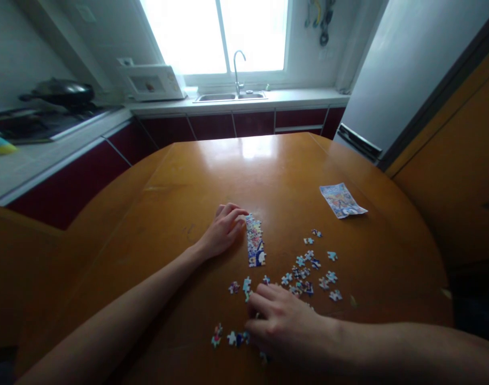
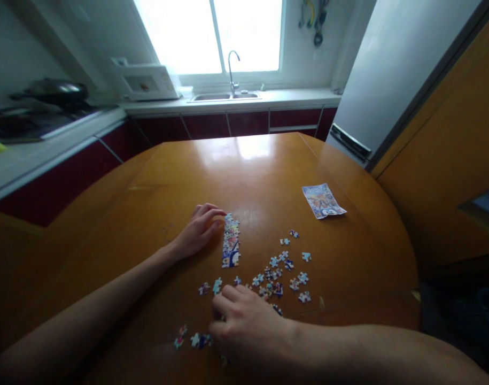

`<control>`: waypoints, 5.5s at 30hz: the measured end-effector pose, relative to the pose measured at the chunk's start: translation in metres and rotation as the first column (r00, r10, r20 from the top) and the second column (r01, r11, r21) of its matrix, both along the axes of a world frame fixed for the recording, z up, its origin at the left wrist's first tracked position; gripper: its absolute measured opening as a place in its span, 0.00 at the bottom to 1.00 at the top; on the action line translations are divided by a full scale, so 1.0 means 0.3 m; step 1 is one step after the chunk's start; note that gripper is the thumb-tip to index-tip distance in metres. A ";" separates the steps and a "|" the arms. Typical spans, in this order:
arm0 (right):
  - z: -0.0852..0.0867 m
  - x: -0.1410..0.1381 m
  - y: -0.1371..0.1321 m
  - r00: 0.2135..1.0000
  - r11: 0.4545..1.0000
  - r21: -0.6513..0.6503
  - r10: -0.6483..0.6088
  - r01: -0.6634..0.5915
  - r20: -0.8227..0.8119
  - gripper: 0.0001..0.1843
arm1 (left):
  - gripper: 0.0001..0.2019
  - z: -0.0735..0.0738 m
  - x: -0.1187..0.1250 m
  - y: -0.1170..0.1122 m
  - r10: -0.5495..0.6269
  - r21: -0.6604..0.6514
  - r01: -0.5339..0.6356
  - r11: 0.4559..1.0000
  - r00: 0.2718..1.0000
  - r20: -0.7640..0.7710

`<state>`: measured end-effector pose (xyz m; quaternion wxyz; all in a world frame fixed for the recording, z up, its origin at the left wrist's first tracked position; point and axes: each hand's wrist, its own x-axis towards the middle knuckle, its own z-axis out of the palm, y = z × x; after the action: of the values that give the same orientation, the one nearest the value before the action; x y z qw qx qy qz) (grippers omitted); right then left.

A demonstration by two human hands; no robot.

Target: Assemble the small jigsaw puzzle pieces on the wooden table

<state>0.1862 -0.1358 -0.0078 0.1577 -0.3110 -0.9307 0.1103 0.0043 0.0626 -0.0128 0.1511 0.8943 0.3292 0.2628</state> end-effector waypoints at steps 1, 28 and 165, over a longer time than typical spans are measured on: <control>0.000 -0.001 0.000 1.000 1.000 -0.003 0.002 -0.002 0.000 0.08 | 0.11 0.001 0.000 0.000 0.002 -0.002 -0.002 1.000 1.000 -0.002; 0.093 0.231 0.244 0.531 0.639 -0.659 -0.745 0.396 -0.403 0.07 | 0.09 0.014 0.000 -0.014 0.001 0.072 -0.004 0.997 0.999 0.041; 0.029 0.138 0.695 0.755 0.672 -0.586 -0.639 0.453 -0.149 0.09 | 0.12 0.007 0.004 -0.024 -0.040 0.049 0.042 0.998 0.998 -0.051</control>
<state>0.2276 0.0727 0.0010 0.2532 -0.5851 -0.6841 0.3542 0.0056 0.0555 -0.0106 0.1260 0.9105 0.3079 0.2455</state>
